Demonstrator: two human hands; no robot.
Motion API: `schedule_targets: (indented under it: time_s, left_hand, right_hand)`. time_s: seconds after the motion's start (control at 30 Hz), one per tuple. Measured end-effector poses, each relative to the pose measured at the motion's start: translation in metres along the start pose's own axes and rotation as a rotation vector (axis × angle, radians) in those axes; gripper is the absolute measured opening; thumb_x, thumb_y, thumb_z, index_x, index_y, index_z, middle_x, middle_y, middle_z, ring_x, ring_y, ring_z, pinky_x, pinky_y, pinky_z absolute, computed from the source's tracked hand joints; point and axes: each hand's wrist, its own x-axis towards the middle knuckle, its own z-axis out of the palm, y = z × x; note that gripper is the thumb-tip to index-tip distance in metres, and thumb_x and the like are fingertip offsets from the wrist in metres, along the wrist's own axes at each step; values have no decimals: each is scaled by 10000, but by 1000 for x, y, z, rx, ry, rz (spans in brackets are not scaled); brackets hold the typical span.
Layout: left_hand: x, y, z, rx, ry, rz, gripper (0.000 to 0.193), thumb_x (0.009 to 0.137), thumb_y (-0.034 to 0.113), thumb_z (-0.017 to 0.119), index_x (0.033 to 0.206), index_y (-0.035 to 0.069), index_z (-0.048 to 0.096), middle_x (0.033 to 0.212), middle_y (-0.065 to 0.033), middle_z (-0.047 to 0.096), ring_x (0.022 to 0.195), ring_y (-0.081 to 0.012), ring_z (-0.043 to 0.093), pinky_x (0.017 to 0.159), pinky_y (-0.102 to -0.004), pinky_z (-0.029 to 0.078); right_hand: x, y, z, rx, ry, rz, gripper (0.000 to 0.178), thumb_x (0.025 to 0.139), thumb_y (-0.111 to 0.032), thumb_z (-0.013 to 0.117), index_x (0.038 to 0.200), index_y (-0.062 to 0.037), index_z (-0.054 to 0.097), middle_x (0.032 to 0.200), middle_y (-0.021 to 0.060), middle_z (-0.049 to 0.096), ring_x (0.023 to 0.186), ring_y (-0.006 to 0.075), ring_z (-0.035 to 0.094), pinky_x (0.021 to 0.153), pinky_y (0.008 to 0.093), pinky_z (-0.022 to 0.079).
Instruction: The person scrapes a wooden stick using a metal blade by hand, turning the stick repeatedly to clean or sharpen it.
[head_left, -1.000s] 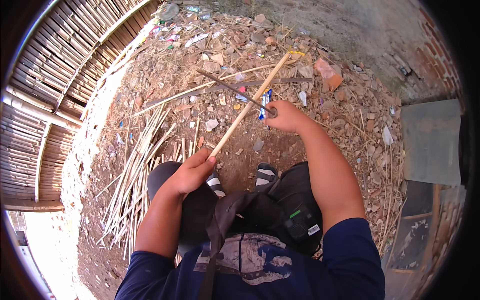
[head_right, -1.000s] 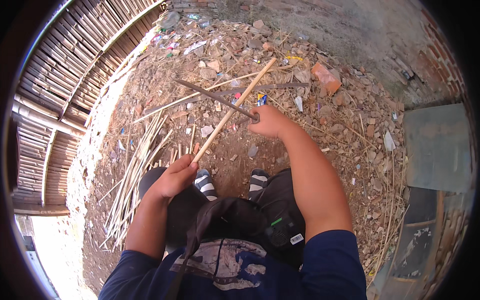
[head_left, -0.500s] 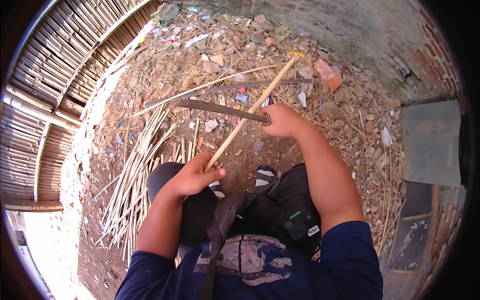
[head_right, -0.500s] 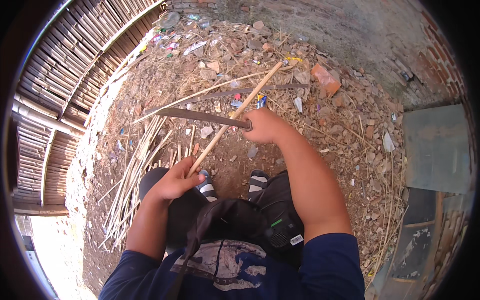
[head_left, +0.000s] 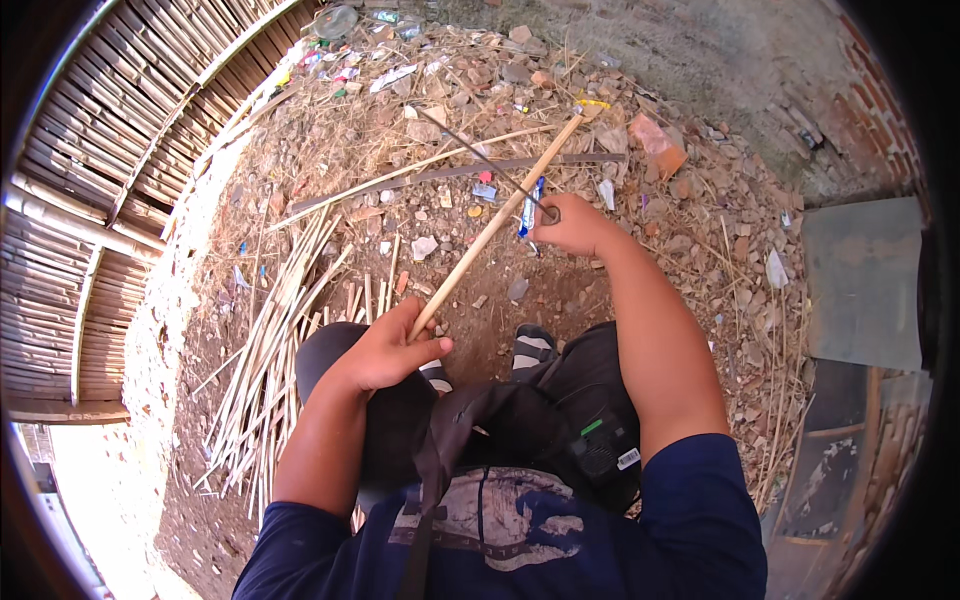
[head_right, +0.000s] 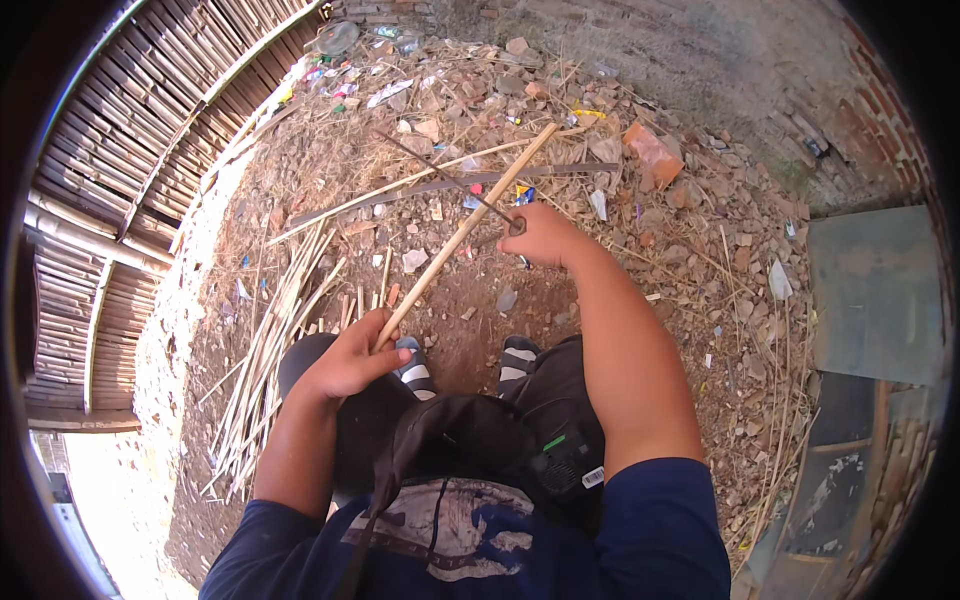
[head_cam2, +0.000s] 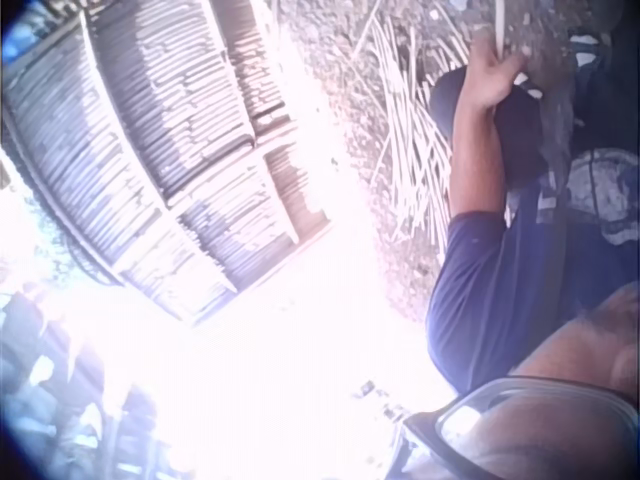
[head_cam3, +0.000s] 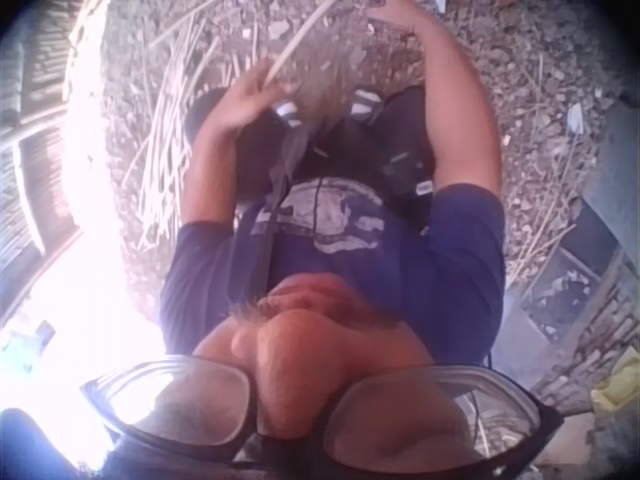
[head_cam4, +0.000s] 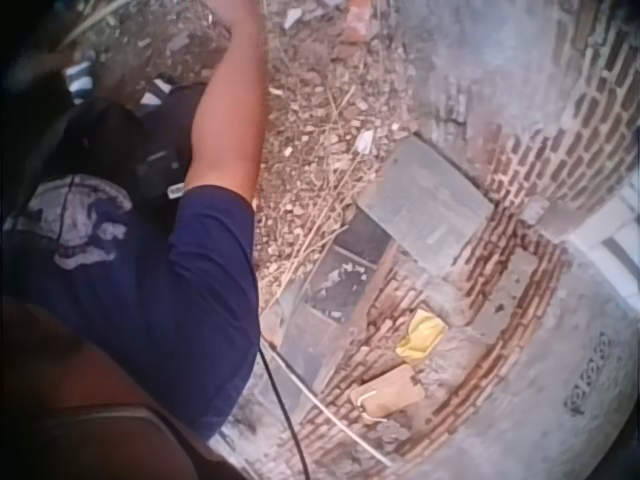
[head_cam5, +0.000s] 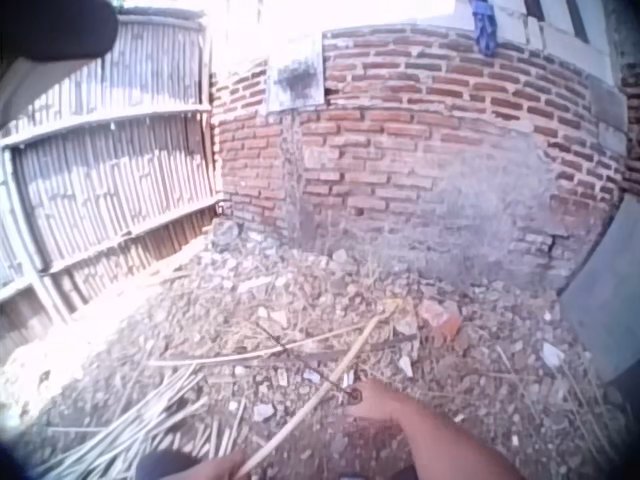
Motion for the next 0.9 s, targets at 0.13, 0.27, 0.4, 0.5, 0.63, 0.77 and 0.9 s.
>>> schedule_targets:
  time_s: [0.13, 0.27, 0.4, 0.5, 0.63, 0.77, 0.9]
  left_hand:
    - [3, -8, 0, -1, 19, 45, 304, 845, 199, 767, 959, 54, 525, 771, 38, 466, 686, -67, 450, 585, -247, 368]
    - [2, -8, -2, 17, 3, -17, 293, 848, 168, 741, 1007, 49, 526, 774, 60, 458, 678, -48, 433, 584, -222, 352]
    - [-3, -1, 0, -16, -35, 5, 292, 850, 175, 743, 1000, 50, 526, 777, 58, 463, 677, -52, 441, 583, -224, 353]
    - [1, -4, 0, 10, -31, 15, 290, 854, 186, 745, 979, 52, 520, 756, 54, 460, 663, -56, 440, 569, -235, 352]
    - [2, -8, 0, 38, 1, 59, 286, 860, 185, 748, 944, 55, 508, 712, 49, 451, 636, -59, 435, 543, -247, 348]
    - [-1, -4, -1, 5, -29, 66, 274, 859, 164, 738, 958, 44, 513, 714, 43, 462, 628, -60, 438, 529, -248, 348]
    - [5, -10, 2, 30, -12, 43, 251, 856, 127, 716, 973, 31, 516, 718, 35, 477, 623, -58, 448, 513, -255, 352]
  right_hand:
    - [5, 14, -5, 37, 210, 15, 428, 719, -334, 764, 999, -22, 679, 891, 190, 683, 851, 291, 665, 786, 387, 512]
    - [-20, -38, 1, -330, -22, -117, 483, 718, -360, 757, 1067, -32, 693, 854, 197, 669, 863, 352, 658, 802, 402, 514]
    - [-18, -16, -12, -178, 36, -64, 499, 713, -344, 752, 1085, -17, 691, 869, 182, 674, 869, 328, 666, 808, 393, 517]
    - [-7, 10, -20, -36, 197, 9, 498, 709, -337, 752, 1069, 2, 688, 899, 173, 682, 868, 306, 668, 811, 384, 519]
    - [-19, -14, -11, -148, 101, -51, 451, 710, -335, 755, 1014, -7, 695, 876, 166, 681, 853, 290, 668, 770, 387, 516]
    - [-23, -24, -12, -212, 15, -162, 401, 710, -340, 765, 953, -28, 697, 799, 153, 676, 797, 268, 669, 716, 402, 501]
    - [-10, 17, -19, 75, 166, 57, 389, 720, -332, 773, 967, -40, 705, 865, 144, 697, 828, 259, 668, 744, 385, 501]
